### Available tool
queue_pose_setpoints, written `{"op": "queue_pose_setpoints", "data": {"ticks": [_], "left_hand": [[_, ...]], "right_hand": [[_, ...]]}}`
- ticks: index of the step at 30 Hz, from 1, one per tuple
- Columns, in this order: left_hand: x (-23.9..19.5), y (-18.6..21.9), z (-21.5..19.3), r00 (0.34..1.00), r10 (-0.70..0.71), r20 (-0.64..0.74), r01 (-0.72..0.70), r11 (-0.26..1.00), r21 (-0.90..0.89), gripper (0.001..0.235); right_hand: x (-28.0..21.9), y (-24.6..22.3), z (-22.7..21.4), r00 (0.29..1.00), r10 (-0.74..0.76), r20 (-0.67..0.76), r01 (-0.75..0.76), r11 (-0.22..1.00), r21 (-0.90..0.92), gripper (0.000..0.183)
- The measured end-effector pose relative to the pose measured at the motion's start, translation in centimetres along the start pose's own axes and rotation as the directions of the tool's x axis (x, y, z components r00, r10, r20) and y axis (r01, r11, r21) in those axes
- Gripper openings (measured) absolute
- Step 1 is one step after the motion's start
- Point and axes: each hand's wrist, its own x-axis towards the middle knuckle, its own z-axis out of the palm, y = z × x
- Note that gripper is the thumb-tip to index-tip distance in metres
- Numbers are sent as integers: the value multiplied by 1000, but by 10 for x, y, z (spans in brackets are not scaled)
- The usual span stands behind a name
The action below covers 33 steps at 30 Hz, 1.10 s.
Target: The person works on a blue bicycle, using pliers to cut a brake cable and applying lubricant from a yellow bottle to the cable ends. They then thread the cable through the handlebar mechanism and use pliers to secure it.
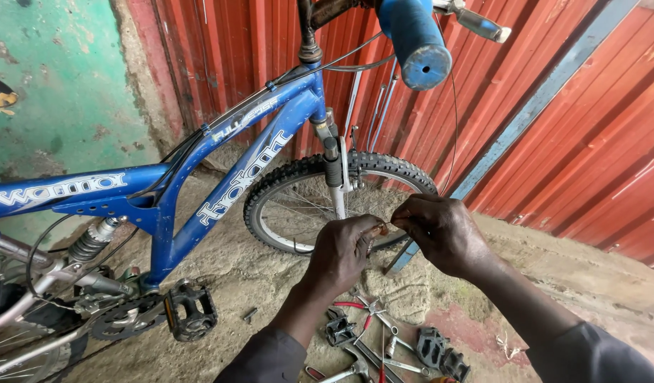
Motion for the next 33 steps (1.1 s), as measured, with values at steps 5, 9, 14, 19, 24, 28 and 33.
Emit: {"op": "queue_pose_setpoints", "data": {"ticks": [5, 9, 14, 19, 24, 28, 33], "left_hand": [[-6, -4, 10, 999, -2, -38, 0, 998, -70, 21], [-6, 31, -5, 1000, -18, 20, 22, 976, -216, 24], [-2, 32, 0, 998, -12, 66, 29, 963, -269, 25], [-4, 18, 4, 1000, -17, 14, 20, 971, -237, 25], [-13, 11, 19, 999, 52, -11, -53, 993, -106, 25], [-11, 16, 14, 996, 68, -63, -72, 996, -58, 23], [-4, 19, 7, 994, 27, -107, -35, 996, -81, 22]], "right_hand": [[1, 10, -4, 997, -22, 79, 16, 997, 79, 10], [8, 6, -25, 988, -85, 132, 71, 992, 104, 14], [11, -4, -44, 973, -132, 191, 128, 991, 33, 13], [5, 0, -35, 978, -98, 186, 98, 995, 7, 18], [-2, -9, -16, 983, -86, 162, 81, 996, 35, 20], [-7, 11, -4, 966, -183, 183, 202, 975, -89, 21], [7, -1, -27, 980, -114, 165, 149, 963, -223, 13]]}}
